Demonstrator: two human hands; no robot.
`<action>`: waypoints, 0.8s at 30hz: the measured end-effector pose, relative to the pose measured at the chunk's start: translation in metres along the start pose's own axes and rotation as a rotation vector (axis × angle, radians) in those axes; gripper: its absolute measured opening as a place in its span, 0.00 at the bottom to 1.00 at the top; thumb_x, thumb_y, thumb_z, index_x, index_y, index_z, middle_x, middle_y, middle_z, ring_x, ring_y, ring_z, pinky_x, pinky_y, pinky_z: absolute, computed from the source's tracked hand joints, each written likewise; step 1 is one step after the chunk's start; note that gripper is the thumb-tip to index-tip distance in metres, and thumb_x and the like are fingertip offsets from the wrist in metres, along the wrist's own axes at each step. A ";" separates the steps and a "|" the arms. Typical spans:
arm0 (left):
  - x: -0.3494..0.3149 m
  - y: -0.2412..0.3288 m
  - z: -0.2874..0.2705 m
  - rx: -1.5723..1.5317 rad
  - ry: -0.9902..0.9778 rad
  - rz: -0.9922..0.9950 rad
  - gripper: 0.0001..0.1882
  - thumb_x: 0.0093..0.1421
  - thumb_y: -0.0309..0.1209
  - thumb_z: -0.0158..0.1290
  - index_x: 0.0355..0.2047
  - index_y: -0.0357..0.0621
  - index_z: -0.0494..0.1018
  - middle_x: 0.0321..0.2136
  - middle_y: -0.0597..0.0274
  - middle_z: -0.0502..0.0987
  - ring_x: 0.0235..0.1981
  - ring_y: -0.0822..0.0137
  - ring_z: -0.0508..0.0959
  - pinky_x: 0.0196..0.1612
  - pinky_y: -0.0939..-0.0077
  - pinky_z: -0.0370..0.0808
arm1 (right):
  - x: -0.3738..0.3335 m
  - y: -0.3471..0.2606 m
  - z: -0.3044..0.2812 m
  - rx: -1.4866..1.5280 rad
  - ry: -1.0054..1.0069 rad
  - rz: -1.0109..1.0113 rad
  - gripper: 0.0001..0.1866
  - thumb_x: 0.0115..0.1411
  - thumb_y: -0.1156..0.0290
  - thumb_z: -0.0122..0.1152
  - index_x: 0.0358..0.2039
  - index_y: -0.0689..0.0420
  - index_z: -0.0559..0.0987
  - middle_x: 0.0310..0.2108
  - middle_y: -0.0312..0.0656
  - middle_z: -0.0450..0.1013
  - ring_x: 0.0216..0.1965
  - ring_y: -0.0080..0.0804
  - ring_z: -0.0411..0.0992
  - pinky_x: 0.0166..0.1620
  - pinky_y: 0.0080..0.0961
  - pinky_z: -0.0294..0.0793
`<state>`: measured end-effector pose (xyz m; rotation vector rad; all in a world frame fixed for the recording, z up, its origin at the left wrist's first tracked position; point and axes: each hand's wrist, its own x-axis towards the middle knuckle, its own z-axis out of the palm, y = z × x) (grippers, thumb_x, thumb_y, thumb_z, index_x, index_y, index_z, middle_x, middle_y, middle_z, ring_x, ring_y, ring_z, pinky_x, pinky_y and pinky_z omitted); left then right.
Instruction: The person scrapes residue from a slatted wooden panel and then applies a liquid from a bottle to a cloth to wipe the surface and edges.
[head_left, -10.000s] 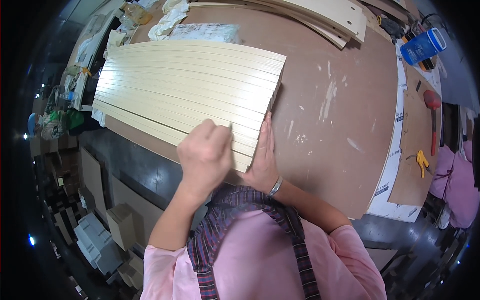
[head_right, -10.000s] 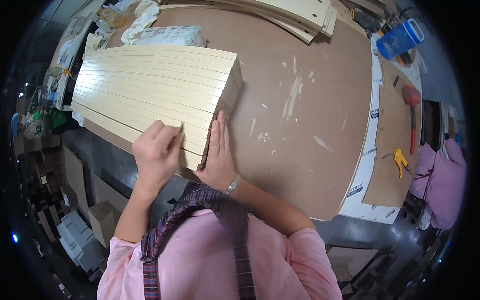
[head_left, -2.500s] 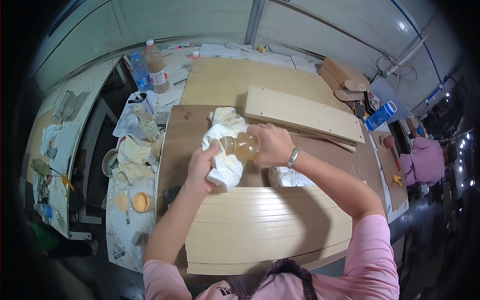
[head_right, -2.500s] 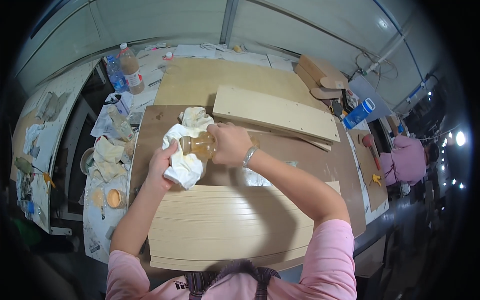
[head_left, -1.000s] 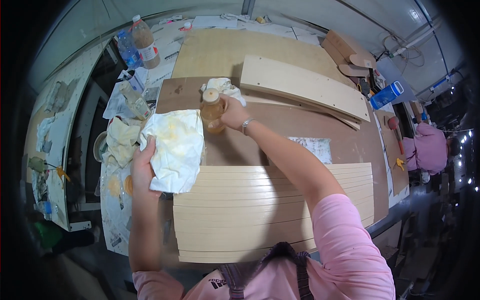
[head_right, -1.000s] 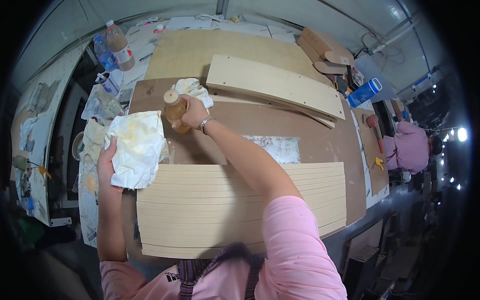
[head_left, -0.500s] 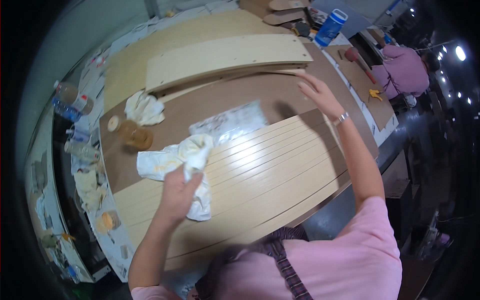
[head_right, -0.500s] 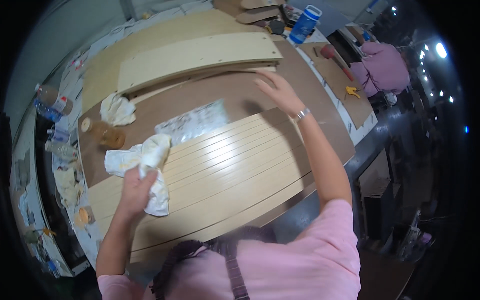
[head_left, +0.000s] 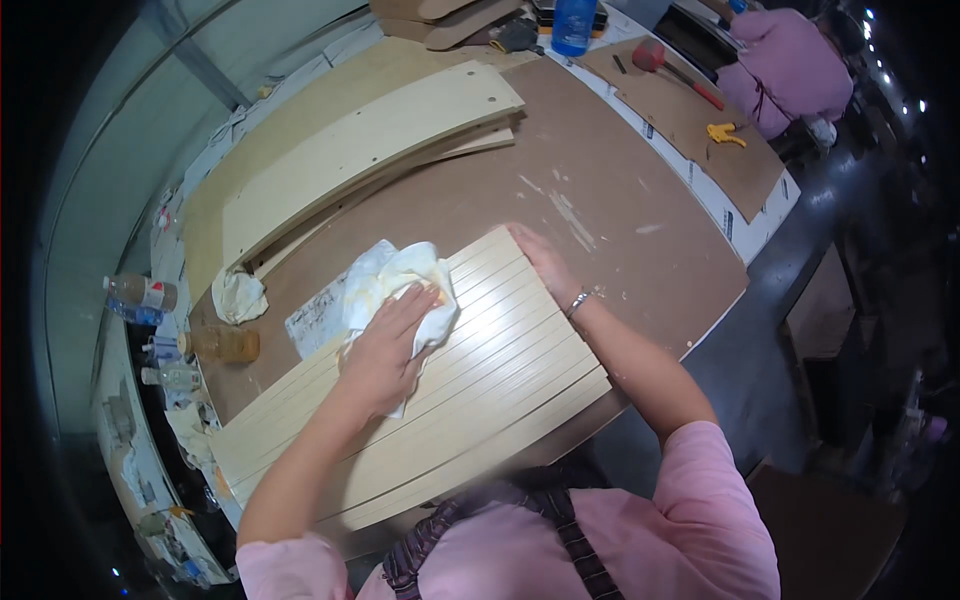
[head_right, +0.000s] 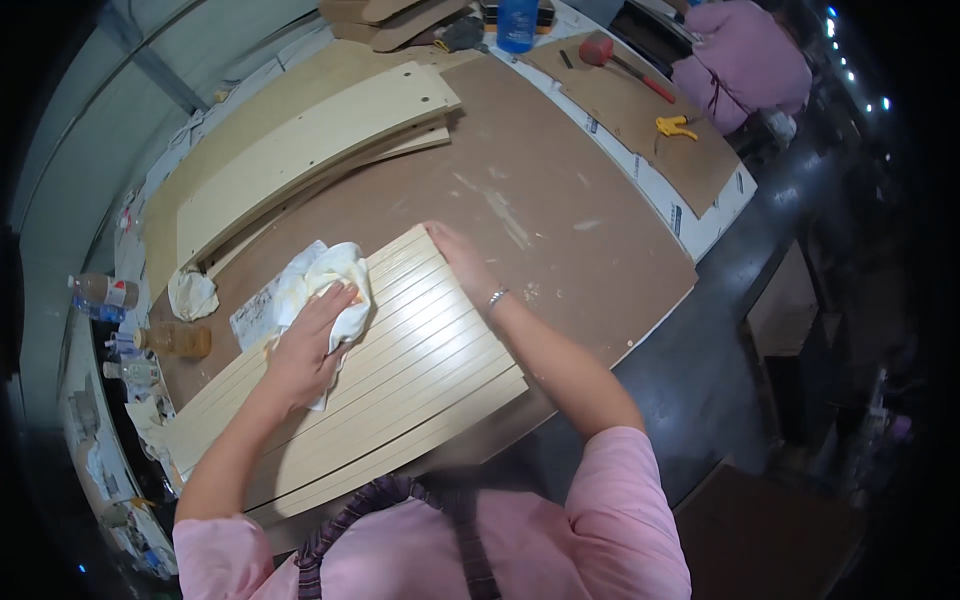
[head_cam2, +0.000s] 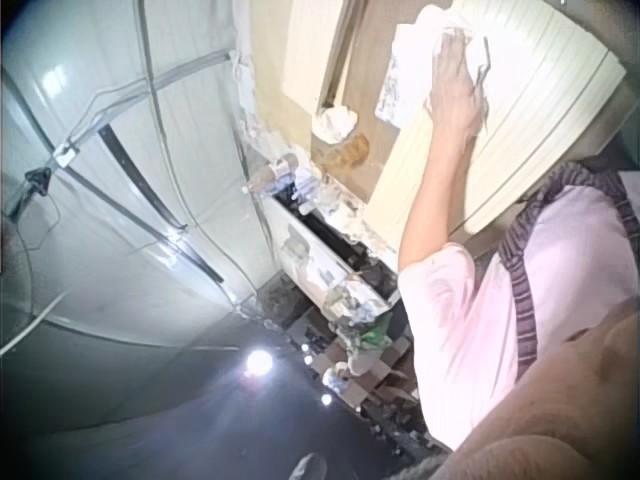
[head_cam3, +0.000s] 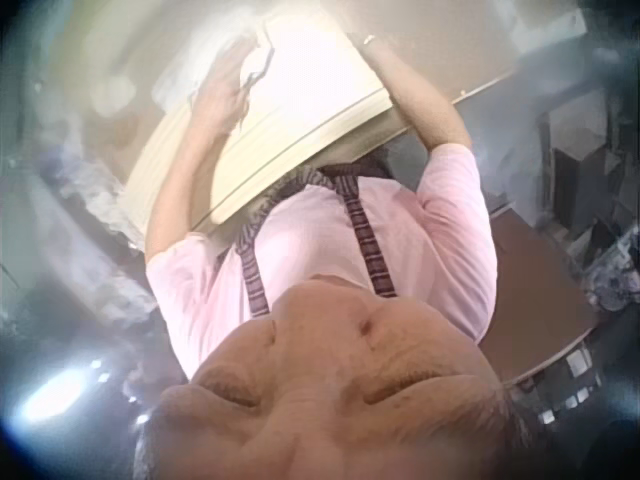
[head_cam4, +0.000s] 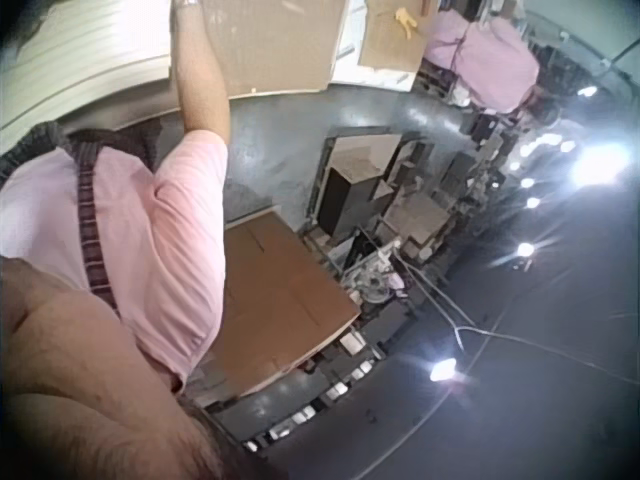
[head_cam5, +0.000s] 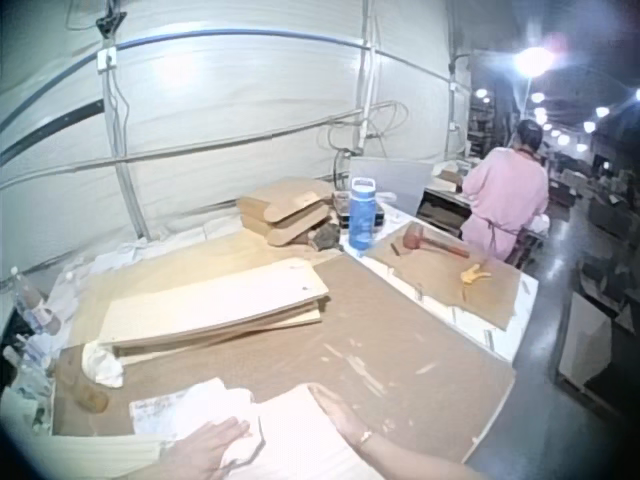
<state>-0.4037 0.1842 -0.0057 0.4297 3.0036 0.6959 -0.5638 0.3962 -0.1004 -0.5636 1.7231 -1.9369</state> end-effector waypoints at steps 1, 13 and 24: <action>0.006 0.002 0.006 0.000 0.028 0.019 0.33 0.61 0.30 0.56 0.66 0.41 0.61 0.66 0.53 0.63 0.68 0.51 0.62 0.70 0.57 0.58 | 0.000 0.000 0.000 0.019 -0.001 -0.001 0.20 0.75 0.61 0.41 0.54 0.61 0.74 0.49 0.38 0.74 0.52 0.23 0.71 0.57 0.24 0.69; 0.048 0.034 0.010 0.059 0.047 -0.015 0.28 0.61 0.26 0.53 0.62 0.39 0.66 0.65 0.51 0.65 0.67 0.48 0.63 0.68 0.50 0.59 | 0.006 0.014 0.005 0.517 0.006 0.094 0.15 0.72 0.68 0.44 0.51 0.62 0.75 0.43 0.38 0.76 0.45 0.22 0.73 0.51 0.21 0.73; 0.070 0.047 0.007 0.050 0.054 -0.021 0.28 0.58 0.25 0.57 0.60 0.40 0.69 0.64 0.56 0.68 0.67 0.50 0.63 0.67 0.49 0.61 | 0.008 0.019 0.016 0.472 0.029 -0.005 0.17 0.73 0.67 0.43 0.52 0.64 0.75 0.44 0.36 0.76 0.45 0.20 0.71 0.51 0.22 0.72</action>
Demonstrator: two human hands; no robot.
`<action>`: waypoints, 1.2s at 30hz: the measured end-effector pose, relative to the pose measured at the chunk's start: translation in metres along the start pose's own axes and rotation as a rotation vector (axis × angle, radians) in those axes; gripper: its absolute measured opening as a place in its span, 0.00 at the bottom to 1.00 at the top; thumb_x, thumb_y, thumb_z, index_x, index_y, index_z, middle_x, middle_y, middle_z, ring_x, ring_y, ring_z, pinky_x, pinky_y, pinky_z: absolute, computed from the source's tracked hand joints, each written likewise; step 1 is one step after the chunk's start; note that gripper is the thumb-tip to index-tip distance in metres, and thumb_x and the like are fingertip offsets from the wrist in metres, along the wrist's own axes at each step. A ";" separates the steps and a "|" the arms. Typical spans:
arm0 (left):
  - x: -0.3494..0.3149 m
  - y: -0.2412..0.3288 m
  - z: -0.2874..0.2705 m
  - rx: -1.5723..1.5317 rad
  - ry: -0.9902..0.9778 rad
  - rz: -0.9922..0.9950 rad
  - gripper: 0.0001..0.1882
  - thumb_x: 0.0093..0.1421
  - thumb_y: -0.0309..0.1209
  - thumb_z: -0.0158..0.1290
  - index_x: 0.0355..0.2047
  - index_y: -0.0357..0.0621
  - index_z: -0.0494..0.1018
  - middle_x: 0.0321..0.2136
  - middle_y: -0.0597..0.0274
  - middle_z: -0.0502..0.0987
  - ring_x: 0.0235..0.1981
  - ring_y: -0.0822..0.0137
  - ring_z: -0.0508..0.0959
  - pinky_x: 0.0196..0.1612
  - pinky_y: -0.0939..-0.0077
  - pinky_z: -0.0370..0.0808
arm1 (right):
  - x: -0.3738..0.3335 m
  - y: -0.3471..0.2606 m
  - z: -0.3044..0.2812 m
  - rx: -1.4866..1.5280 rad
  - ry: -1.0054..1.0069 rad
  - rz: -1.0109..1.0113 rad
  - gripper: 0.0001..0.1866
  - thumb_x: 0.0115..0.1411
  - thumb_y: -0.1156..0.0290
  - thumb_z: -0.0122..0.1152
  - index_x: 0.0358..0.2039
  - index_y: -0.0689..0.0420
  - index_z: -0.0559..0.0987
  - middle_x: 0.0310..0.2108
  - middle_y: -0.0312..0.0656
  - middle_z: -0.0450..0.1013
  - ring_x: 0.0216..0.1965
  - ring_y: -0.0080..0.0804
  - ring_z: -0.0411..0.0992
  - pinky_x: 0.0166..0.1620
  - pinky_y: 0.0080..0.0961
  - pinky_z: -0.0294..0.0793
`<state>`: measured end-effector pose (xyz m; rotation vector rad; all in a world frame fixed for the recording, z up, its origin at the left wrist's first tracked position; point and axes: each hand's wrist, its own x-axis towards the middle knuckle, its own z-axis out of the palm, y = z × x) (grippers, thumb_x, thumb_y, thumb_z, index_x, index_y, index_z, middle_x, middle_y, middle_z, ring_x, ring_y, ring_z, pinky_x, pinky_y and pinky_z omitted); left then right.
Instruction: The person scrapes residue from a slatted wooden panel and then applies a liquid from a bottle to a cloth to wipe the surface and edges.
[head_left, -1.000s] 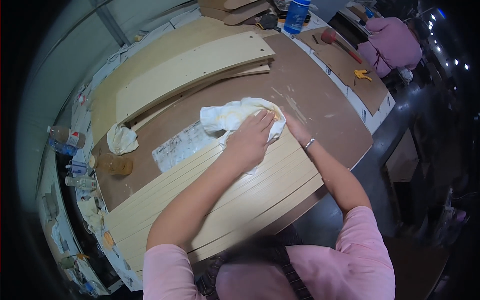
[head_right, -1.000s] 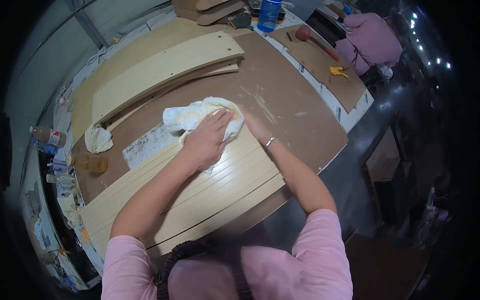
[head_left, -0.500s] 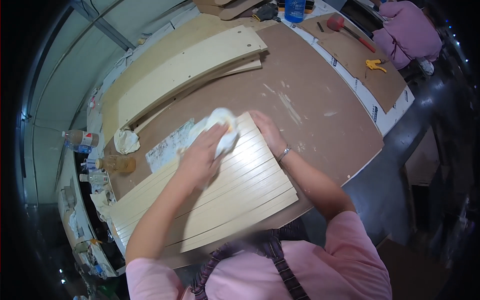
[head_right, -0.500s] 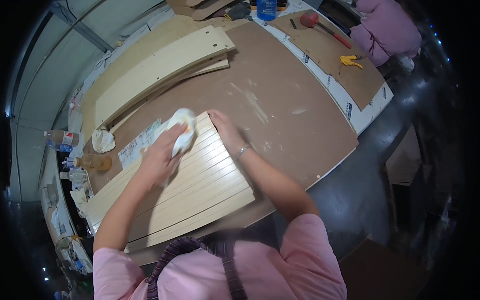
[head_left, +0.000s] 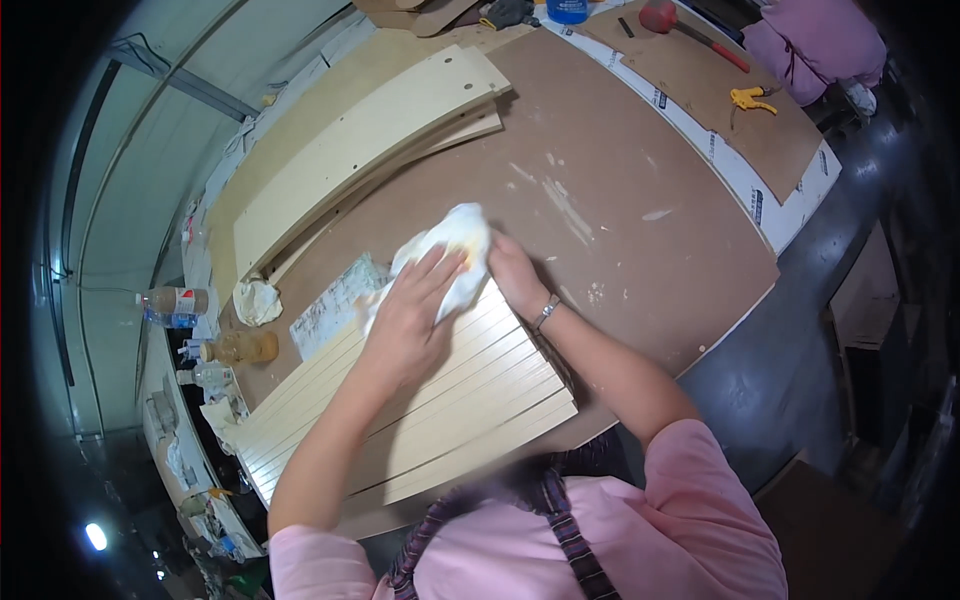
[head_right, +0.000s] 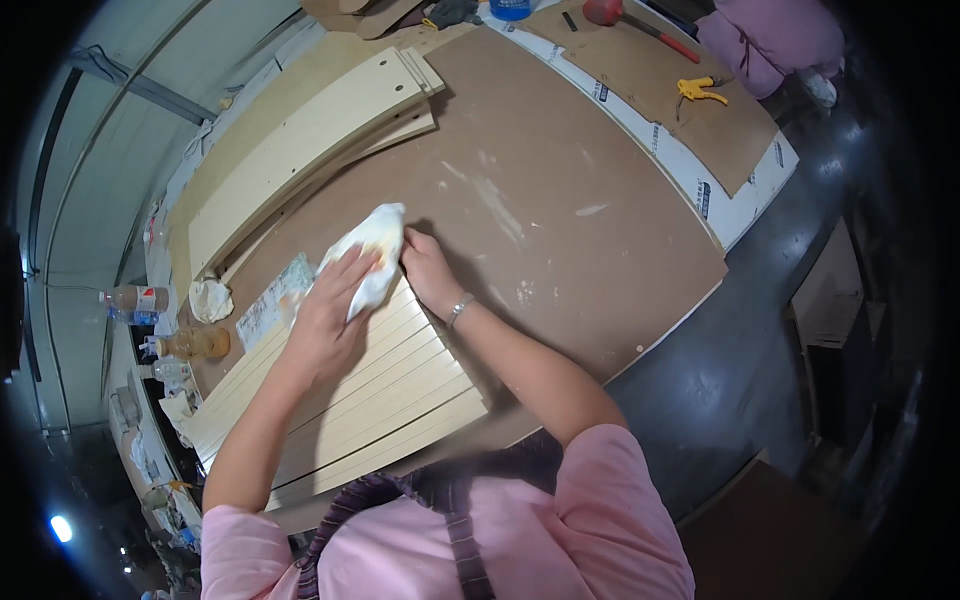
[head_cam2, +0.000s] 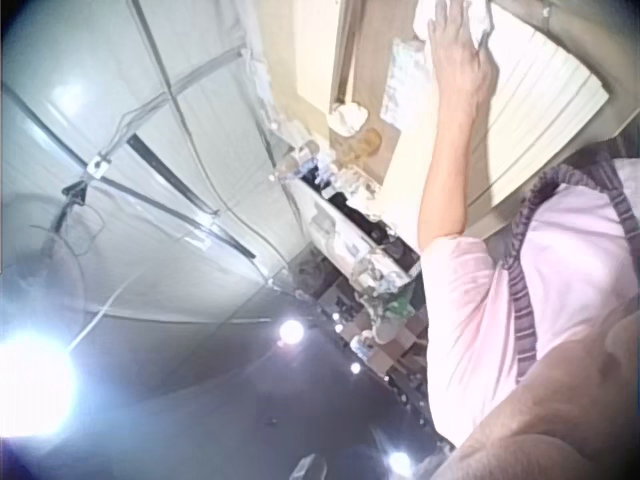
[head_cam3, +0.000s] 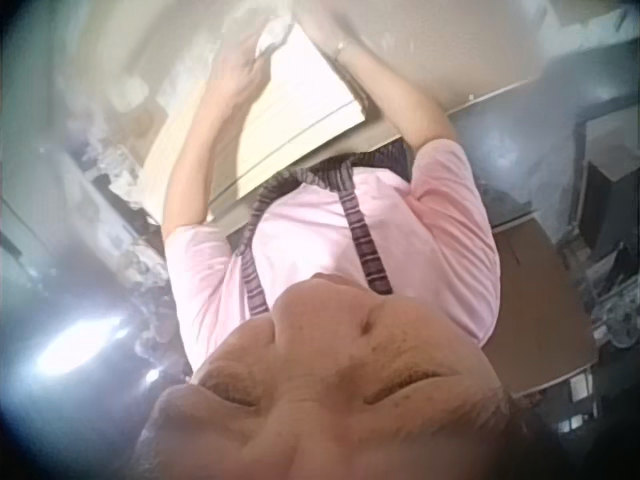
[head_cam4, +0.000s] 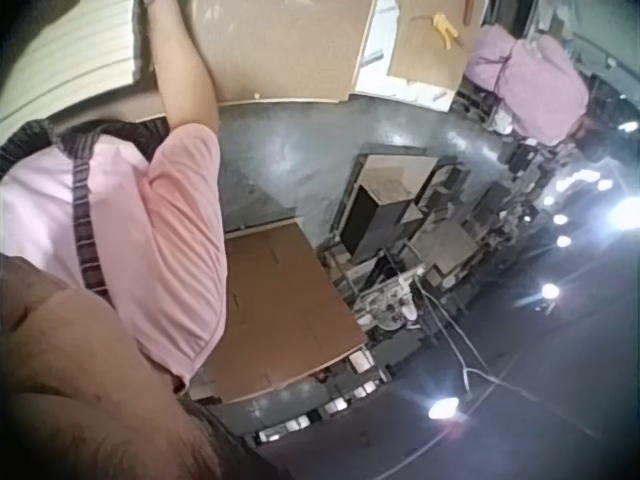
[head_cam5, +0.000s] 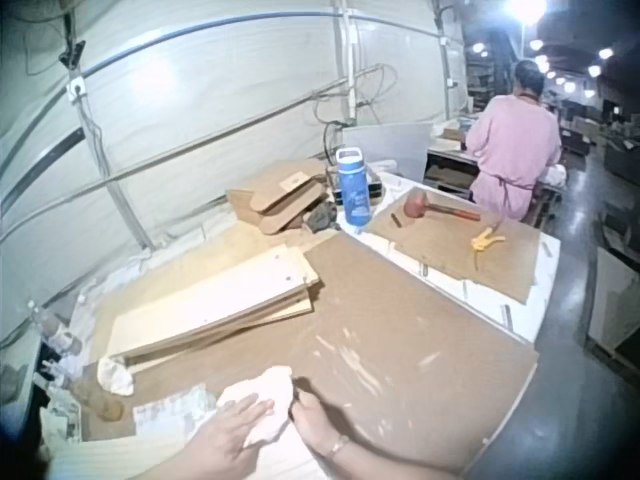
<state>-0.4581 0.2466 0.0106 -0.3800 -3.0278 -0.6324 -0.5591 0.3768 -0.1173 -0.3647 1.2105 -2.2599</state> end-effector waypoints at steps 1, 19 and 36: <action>0.010 0.000 0.003 -0.010 0.008 0.000 0.28 0.58 0.25 0.57 0.60 0.39 0.69 0.64 0.56 0.67 0.67 0.49 0.63 0.68 0.51 0.62 | -0.001 -0.001 0.007 0.001 0.005 -0.007 0.17 0.73 0.67 0.43 0.51 0.64 0.75 0.44 0.36 0.76 0.44 0.20 0.72 0.51 0.22 0.72; -0.090 -0.038 -0.013 -0.008 0.169 -0.294 0.24 0.58 0.21 0.57 0.57 0.37 0.72 0.57 0.48 0.73 0.60 0.47 0.72 0.66 0.53 0.64 | -0.003 -0.014 -0.005 -0.118 0.056 0.050 0.16 0.73 0.67 0.43 0.48 0.64 0.76 0.41 0.37 0.77 0.42 0.20 0.71 0.49 0.20 0.71; -0.254 -0.081 -0.048 0.097 0.365 -0.735 0.26 0.61 0.21 0.53 0.61 0.39 0.67 0.60 0.48 0.71 0.65 0.50 0.66 0.69 0.61 0.59 | -0.006 -0.032 0.010 -0.211 -0.050 0.130 0.15 0.73 0.64 0.45 0.51 0.59 0.73 0.45 0.34 0.73 0.47 0.19 0.70 0.52 0.19 0.69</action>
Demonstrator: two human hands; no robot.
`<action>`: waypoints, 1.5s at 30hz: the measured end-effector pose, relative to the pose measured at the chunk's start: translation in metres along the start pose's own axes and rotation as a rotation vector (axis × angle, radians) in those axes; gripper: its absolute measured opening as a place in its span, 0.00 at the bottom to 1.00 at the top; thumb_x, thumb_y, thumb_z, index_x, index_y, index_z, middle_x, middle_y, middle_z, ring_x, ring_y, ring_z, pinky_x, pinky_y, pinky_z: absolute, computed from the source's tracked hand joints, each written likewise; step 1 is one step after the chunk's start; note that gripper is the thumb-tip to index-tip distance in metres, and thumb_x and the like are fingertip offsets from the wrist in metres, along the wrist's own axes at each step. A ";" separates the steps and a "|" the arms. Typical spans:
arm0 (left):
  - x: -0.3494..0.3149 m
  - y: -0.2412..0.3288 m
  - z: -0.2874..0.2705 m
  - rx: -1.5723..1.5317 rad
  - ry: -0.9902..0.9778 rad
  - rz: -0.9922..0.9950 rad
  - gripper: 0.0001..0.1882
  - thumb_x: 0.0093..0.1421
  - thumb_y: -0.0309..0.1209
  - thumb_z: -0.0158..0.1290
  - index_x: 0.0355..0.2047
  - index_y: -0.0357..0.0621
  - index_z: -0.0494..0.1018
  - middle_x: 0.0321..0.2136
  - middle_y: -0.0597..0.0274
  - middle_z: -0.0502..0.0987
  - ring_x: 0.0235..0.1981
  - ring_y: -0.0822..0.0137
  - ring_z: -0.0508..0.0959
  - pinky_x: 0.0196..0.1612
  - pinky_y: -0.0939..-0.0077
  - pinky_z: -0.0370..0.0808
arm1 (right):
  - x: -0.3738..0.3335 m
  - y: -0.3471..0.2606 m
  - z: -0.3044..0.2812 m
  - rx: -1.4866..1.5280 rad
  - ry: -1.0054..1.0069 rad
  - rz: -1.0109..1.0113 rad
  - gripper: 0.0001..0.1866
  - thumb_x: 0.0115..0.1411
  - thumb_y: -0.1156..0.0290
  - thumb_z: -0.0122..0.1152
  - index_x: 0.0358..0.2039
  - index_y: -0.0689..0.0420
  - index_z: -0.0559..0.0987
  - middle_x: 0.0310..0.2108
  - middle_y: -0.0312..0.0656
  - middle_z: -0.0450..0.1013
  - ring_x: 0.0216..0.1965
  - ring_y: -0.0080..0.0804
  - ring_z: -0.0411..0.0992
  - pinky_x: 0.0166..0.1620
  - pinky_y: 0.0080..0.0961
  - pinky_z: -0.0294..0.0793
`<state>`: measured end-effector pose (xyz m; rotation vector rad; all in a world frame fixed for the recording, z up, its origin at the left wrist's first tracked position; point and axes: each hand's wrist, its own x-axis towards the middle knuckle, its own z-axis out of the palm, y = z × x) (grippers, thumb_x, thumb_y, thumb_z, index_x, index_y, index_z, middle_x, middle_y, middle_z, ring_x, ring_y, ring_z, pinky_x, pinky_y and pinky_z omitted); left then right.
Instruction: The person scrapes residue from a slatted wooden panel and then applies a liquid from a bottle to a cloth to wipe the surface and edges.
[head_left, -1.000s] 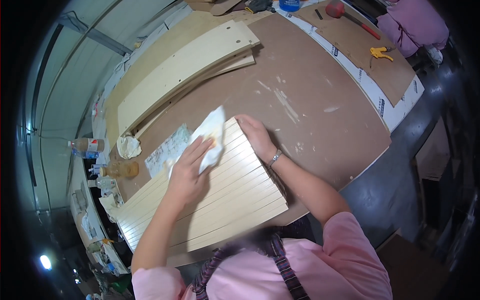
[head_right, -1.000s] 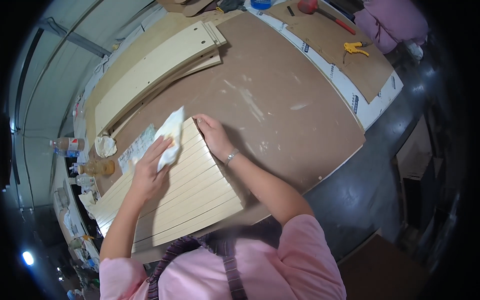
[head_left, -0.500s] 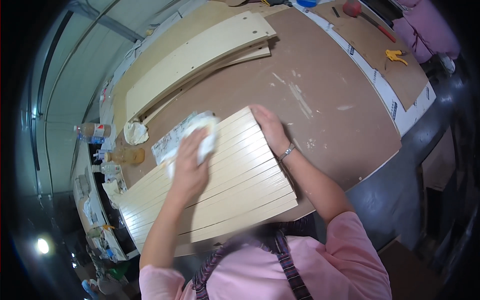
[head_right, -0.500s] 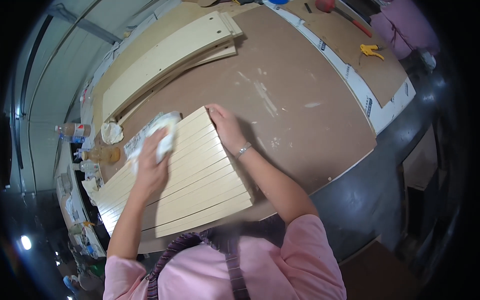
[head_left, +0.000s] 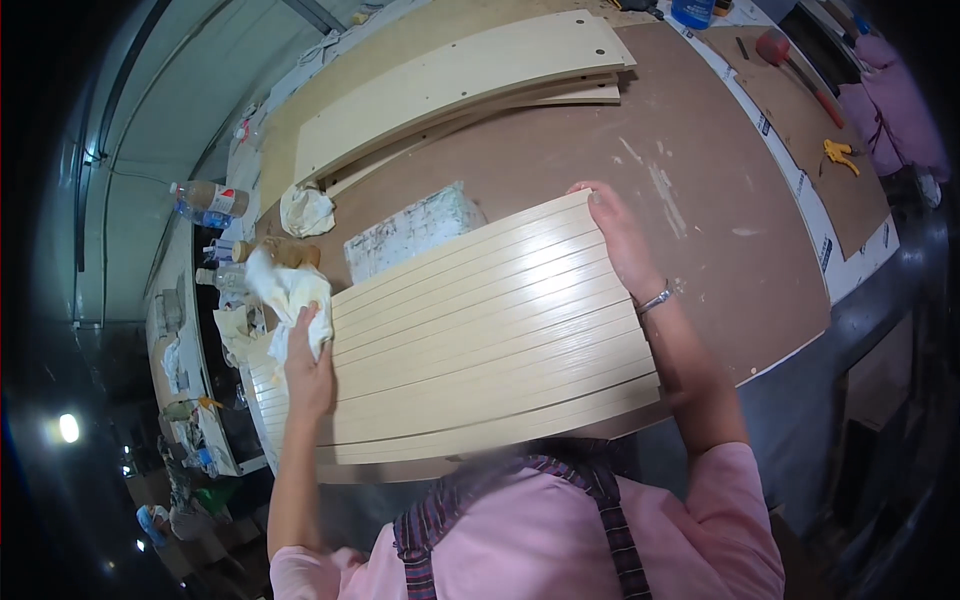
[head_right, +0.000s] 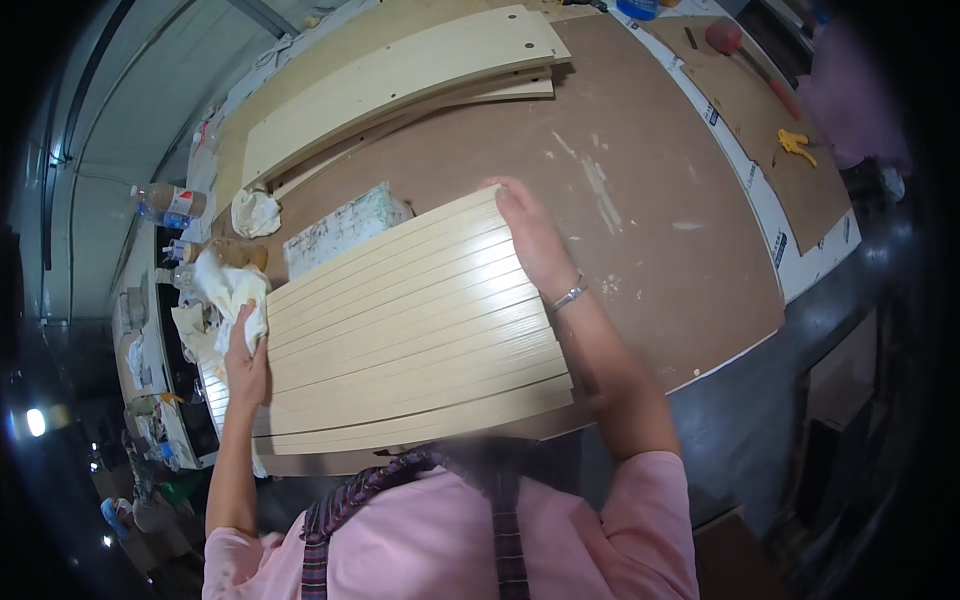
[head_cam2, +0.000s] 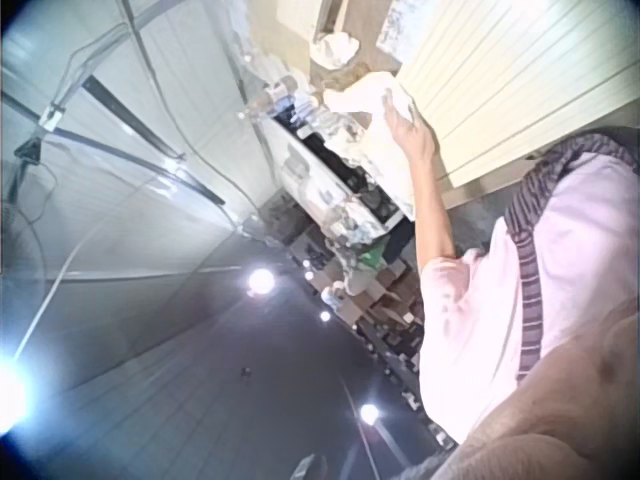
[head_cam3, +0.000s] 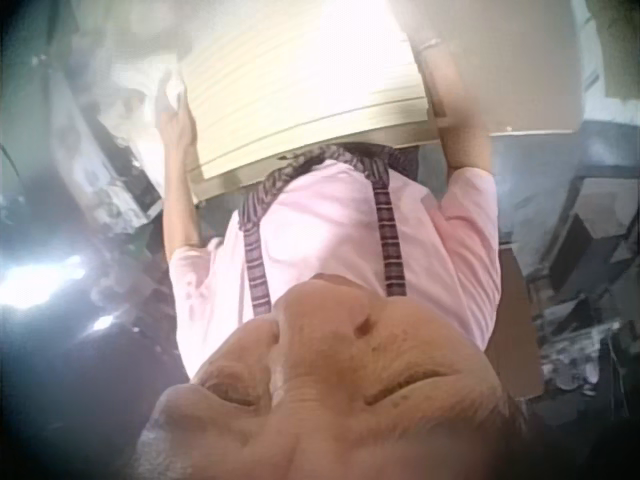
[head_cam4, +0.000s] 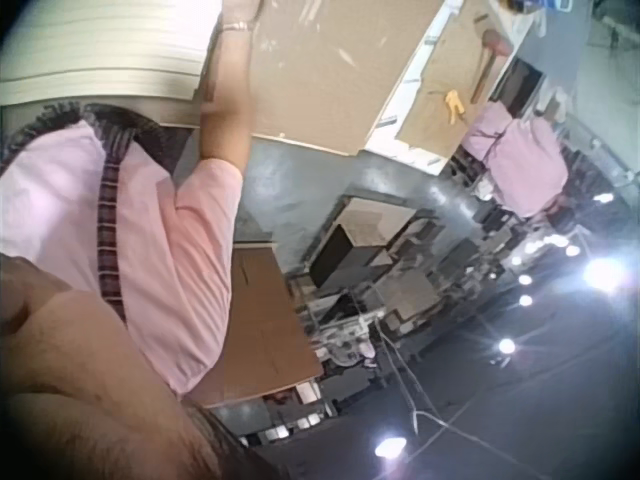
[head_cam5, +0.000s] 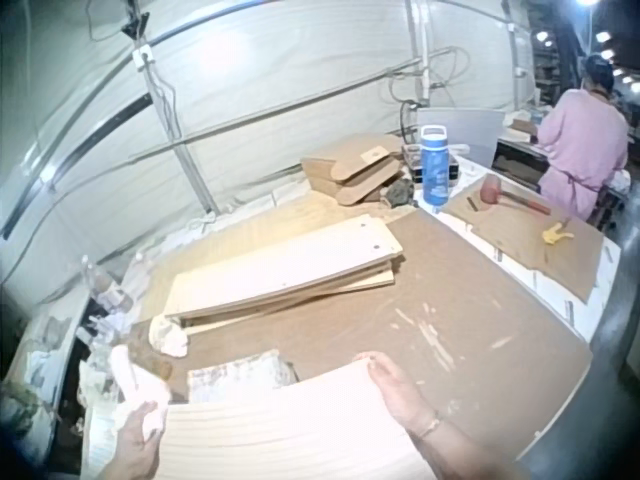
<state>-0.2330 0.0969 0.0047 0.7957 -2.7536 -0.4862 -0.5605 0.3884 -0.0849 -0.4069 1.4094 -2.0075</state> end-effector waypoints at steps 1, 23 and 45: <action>-0.002 0.001 0.008 0.014 0.011 0.008 0.26 0.61 0.21 0.53 0.61 0.39 0.67 0.60 0.48 0.70 0.65 0.50 0.66 0.69 0.61 0.59 | 0.000 0.001 0.001 -0.018 0.001 0.023 0.14 0.74 0.64 0.45 0.50 0.58 0.73 0.47 0.34 0.72 0.49 0.20 0.69 0.54 0.19 0.68; 0.093 0.204 0.106 -0.270 -0.087 0.747 0.19 0.53 0.28 0.62 0.47 0.41 0.78 0.54 0.64 0.77 0.49 0.54 0.73 0.54 0.58 0.71 | 0.001 -0.002 0.006 0.007 0.082 -0.039 0.15 0.72 0.65 0.48 0.52 0.59 0.73 0.46 0.34 0.73 0.47 0.20 0.70 0.52 0.19 0.69; -0.003 -0.036 0.013 0.000 0.362 -0.109 0.20 0.53 0.24 0.59 0.49 0.42 0.75 0.47 0.54 0.77 0.46 0.53 0.72 0.53 0.59 0.68 | 0.000 -0.008 0.002 -0.164 0.076 -0.008 0.17 0.74 0.63 0.44 0.54 0.61 0.72 0.49 0.33 0.71 0.50 0.20 0.69 0.56 0.20 0.67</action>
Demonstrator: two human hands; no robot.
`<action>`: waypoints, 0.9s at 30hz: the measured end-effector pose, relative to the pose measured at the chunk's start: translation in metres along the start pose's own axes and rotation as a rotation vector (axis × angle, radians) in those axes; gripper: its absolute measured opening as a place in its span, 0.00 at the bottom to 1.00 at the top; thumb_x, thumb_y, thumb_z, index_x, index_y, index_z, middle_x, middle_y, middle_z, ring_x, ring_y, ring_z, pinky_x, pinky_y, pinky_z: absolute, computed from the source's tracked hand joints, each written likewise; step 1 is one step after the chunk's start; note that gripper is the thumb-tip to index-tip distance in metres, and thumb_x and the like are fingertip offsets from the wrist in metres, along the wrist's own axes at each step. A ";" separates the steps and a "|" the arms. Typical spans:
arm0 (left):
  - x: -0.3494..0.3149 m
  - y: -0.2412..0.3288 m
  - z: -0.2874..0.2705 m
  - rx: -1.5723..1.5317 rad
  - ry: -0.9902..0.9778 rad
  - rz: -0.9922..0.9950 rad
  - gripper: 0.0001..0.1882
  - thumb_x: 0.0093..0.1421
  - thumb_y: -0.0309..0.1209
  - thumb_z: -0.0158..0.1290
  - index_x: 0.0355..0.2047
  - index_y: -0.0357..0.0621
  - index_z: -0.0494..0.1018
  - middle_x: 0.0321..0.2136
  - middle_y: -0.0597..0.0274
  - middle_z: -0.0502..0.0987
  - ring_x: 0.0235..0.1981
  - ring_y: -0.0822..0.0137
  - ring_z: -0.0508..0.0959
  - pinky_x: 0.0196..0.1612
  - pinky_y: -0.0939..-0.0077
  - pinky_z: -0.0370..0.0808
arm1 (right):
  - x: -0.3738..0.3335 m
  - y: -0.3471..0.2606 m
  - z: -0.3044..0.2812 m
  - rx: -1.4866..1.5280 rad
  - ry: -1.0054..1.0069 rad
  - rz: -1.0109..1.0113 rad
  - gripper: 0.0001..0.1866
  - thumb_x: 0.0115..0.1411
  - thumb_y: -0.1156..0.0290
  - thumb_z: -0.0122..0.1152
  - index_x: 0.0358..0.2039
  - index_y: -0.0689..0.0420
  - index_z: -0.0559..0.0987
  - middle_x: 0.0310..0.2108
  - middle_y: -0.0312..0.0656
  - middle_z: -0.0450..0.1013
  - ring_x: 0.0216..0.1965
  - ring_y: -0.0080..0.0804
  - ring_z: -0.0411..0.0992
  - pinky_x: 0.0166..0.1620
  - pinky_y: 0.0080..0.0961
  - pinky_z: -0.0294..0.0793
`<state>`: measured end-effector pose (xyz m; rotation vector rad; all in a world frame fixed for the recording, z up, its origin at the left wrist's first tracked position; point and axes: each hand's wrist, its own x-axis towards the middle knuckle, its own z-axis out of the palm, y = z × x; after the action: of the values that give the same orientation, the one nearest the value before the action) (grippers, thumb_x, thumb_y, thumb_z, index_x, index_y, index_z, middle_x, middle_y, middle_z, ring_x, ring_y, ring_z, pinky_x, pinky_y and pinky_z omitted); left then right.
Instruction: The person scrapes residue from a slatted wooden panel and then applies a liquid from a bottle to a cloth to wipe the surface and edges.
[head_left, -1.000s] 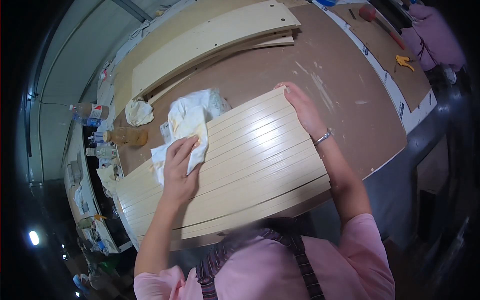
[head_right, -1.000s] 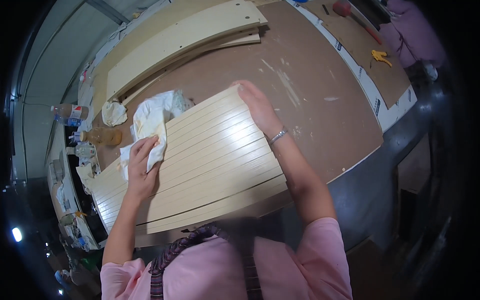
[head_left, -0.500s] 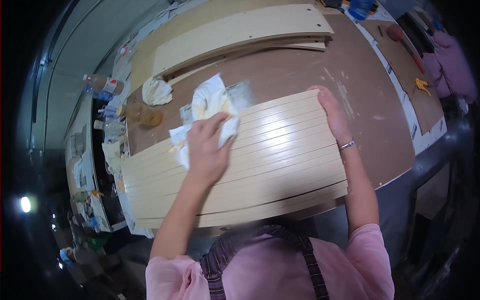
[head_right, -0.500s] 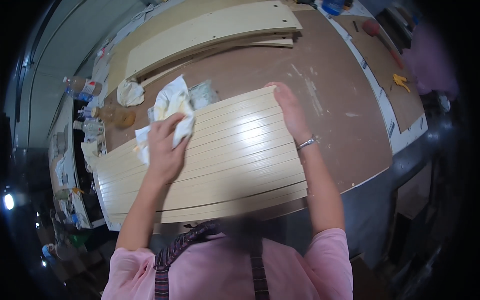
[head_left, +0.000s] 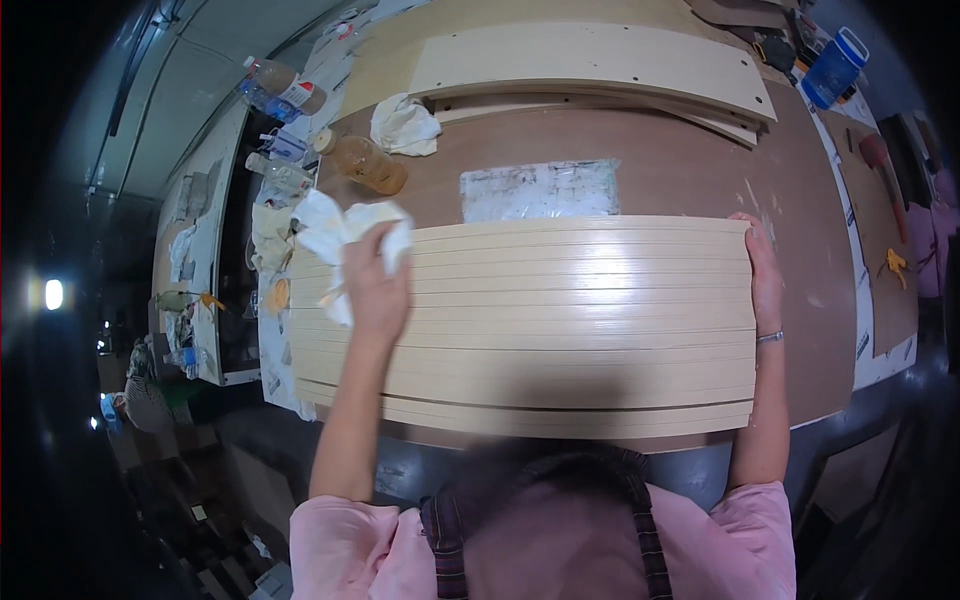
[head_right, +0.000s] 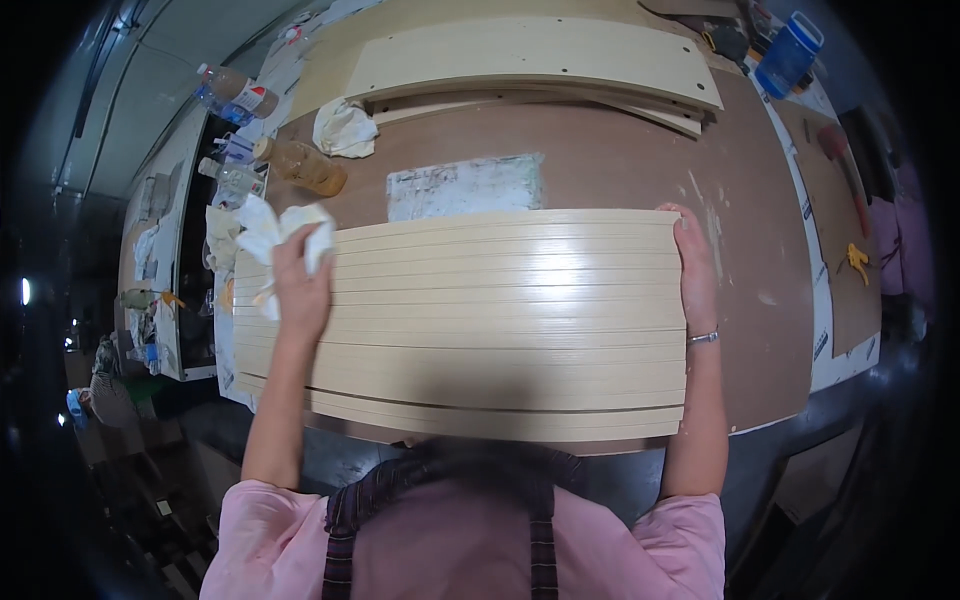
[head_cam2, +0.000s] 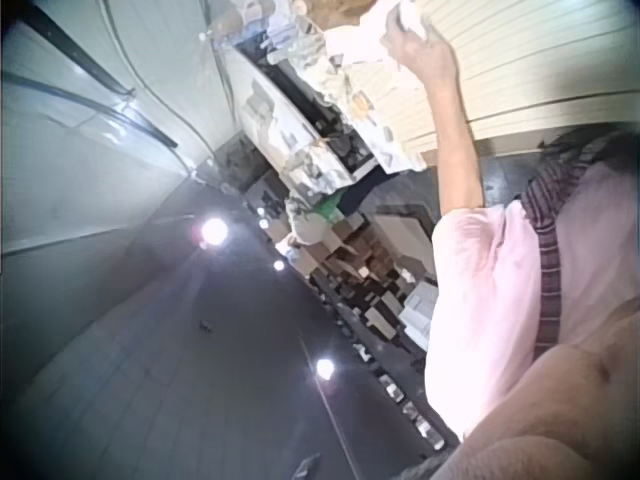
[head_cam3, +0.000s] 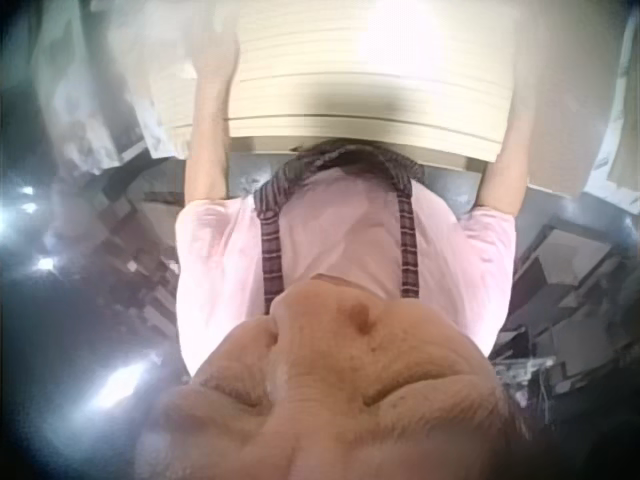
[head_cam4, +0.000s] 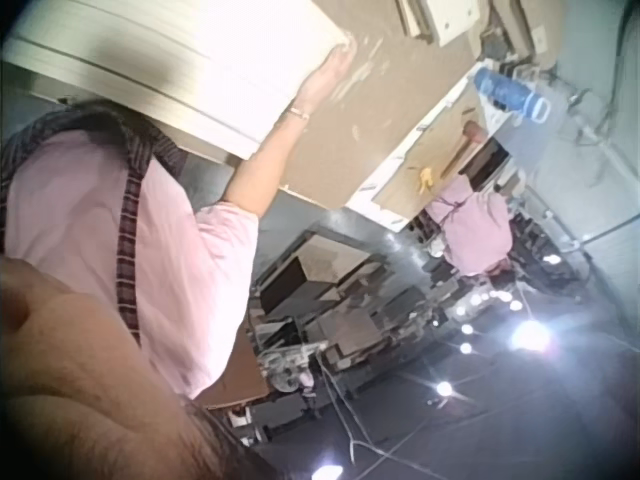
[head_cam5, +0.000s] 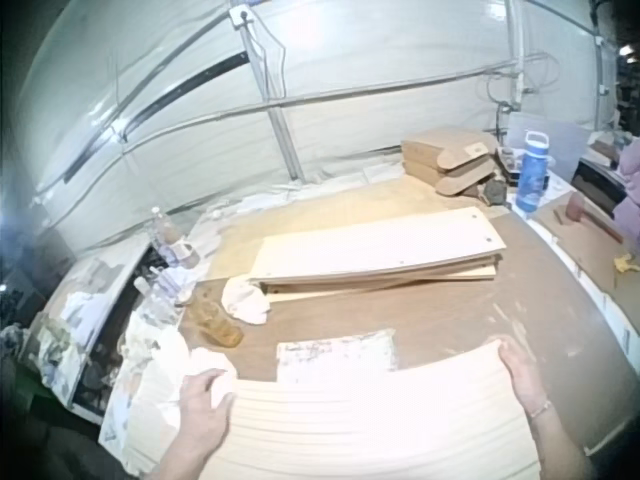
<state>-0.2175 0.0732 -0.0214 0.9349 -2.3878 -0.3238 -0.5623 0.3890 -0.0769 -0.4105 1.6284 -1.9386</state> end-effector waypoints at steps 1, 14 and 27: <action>0.003 0.043 0.013 -0.074 -0.083 0.081 0.19 0.53 0.24 0.60 0.47 0.43 0.76 0.48 0.58 0.77 0.46 0.54 0.72 0.52 0.60 0.68 | 0.000 0.000 -0.007 0.004 0.000 -0.016 0.17 0.74 0.64 0.44 0.54 0.61 0.72 0.49 0.33 0.71 0.50 0.20 0.69 0.56 0.20 0.67; 0.019 0.142 0.070 -0.145 -0.242 0.491 0.15 0.53 0.32 0.63 0.40 0.42 0.78 0.51 0.64 0.75 0.49 0.58 0.71 0.55 0.57 0.63 | -0.004 -0.008 0.006 -0.040 0.011 0.038 0.17 0.73 0.64 0.45 0.54 0.61 0.73 0.48 0.34 0.72 0.51 0.22 0.69 0.56 0.21 0.67; 0.003 0.021 -0.007 0.043 -0.139 0.237 0.16 0.52 0.27 0.61 0.42 0.37 0.77 0.45 0.55 0.76 0.45 0.50 0.74 0.50 0.57 0.67 | -0.001 0.000 -0.009 -0.089 0.020 -0.024 0.18 0.73 0.61 0.45 0.53 0.60 0.74 0.49 0.34 0.72 0.51 0.21 0.68 0.56 0.20 0.65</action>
<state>-0.2275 0.0864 -0.0059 0.6567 -2.6100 -0.2548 -0.5661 0.3965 -0.0786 -0.4493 1.7349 -1.8975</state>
